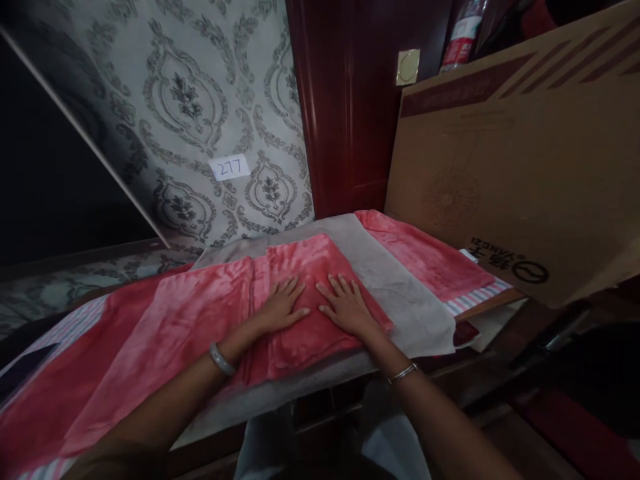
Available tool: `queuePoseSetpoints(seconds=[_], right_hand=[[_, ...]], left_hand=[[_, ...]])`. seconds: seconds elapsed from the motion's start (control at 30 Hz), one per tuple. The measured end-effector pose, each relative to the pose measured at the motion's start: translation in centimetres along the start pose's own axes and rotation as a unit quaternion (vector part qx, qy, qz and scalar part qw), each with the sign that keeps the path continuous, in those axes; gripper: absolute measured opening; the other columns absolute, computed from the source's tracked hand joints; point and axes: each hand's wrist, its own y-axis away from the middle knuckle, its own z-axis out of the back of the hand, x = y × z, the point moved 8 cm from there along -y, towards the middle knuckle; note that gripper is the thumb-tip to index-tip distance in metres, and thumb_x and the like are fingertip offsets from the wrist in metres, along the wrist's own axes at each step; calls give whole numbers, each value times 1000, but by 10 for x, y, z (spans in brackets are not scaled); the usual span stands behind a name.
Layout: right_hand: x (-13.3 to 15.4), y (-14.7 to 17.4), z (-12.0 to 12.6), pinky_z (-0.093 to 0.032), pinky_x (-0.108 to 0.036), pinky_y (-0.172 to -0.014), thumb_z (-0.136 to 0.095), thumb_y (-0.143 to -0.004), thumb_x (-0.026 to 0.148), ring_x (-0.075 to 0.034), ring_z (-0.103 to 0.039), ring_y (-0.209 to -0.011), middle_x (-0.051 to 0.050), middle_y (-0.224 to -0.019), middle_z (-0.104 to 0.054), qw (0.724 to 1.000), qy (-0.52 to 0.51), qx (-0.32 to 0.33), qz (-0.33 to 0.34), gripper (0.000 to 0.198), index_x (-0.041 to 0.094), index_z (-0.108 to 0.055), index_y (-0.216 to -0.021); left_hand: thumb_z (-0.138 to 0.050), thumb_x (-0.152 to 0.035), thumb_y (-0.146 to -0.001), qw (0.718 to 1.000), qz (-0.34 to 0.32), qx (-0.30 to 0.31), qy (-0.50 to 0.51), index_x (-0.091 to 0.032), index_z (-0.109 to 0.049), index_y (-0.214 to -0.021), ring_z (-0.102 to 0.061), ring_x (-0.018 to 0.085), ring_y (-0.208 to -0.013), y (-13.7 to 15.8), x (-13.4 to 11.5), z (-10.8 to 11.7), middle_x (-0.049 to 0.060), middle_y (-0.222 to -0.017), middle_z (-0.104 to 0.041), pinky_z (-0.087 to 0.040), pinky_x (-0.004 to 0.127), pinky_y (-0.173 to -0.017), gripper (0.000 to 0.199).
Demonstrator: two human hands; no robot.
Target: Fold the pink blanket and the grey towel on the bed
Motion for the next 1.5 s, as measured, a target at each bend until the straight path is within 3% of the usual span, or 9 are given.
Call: queuePoseSetpoints(seconds=[0.2,0.37,0.5,0.6,0.83,0.93,1.03,1.23,1.5], right_hand=[[17,17,-5,-13,-63,-121,-37,-103,51,-30,-16,-154,-4,-166,-26,993,-66,42,89,54,38,-36,-155],[15,11,8,-29,-46,-121,-31,-104,45,-21,-34,-148,-4,-159,-41,965,-191,85,157,53,29,-44,-153],[-35,-31,37,-32,-52,-119,-31,-100,26,-25,-37,-146,-8,-158,-42,992,-122,-26,-35,56,22,-40,-156],[-52,-42,30,-32,-60,-115,-33,-98,21,-30,-32,-148,-6,-162,-34,989,-24,-8,-147,59,25,-38,-156],[-40,-30,7,-35,-56,-113,-27,-103,30,-33,-30,-148,-6,-164,-31,988,15,-42,-146,55,25,-39,-156],[-39,-29,10,-34,-58,-113,-26,-103,34,-34,-26,-150,-5,-166,-27,989,19,-53,-139,56,27,-35,-158],[-35,-30,11,-32,-60,-113,-27,-103,33,-34,-25,-150,-4,-166,-28,992,34,-50,-107,55,28,-37,-157],[-35,-28,3,-35,-55,-113,-30,-101,30,-33,-26,-150,-2,-164,-31,994,56,-18,-87,55,30,-39,-156],[-36,-29,-1,-36,-54,-110,-30,-100,29,-34,-30,-147,-3,-164,-33,995,55,-32,-83,55,27,-44,-154]], left_hand=[[-42,-66,-94,999,38,-3,-2,-10,-26,-159,-8,35,-156,32,3,-11,22,-167,-17,-11,55,-125,87],[-42,-70,-92,1000,25,-13,8,-12,-26,-159,-8,35,-156,30,7,-12,21,-167,-17,-11,57,-124,90],[-43,-73,-90,1000,23,-13,12,-13,-26,-159,-8,36,-156,28,9,-15,22,-167,-15,-12,58,-124,93],[-43,-74,-89,1000,27,-1,16,-12,-25,-159,-7,35,-156,30,9,-14,22,-167,-15,-12,56,-124,95],[-52,-67,-88,994,88,59,11,-15,-30,-158,-19,37,-154,32,6,1,21,-165,-24,-19,56,-122,90],[-53,-58,-91,995,97,11,29,-16,-37,-154,-36,34,-148,6,-12,23,18,-159,-41,-28,50,-121,77],[-39,-54,-98,995,50,-64,52,-16,-35,-155,-28,30,-152,-35,-49,38,14,-163,-35,-21,47,-124,69],[-26,-55,-101,995,57,-70,46,-15,-33,-157,-23,30,-154,-83,-77,2,14,-164,-32,-11,58,-125,69],[-20,-68,-97,991,107,-84,9,-14,-35,-157,-18,33,-155,-66,-43,-17,18,-165,-28,-10,59,-125,82]])
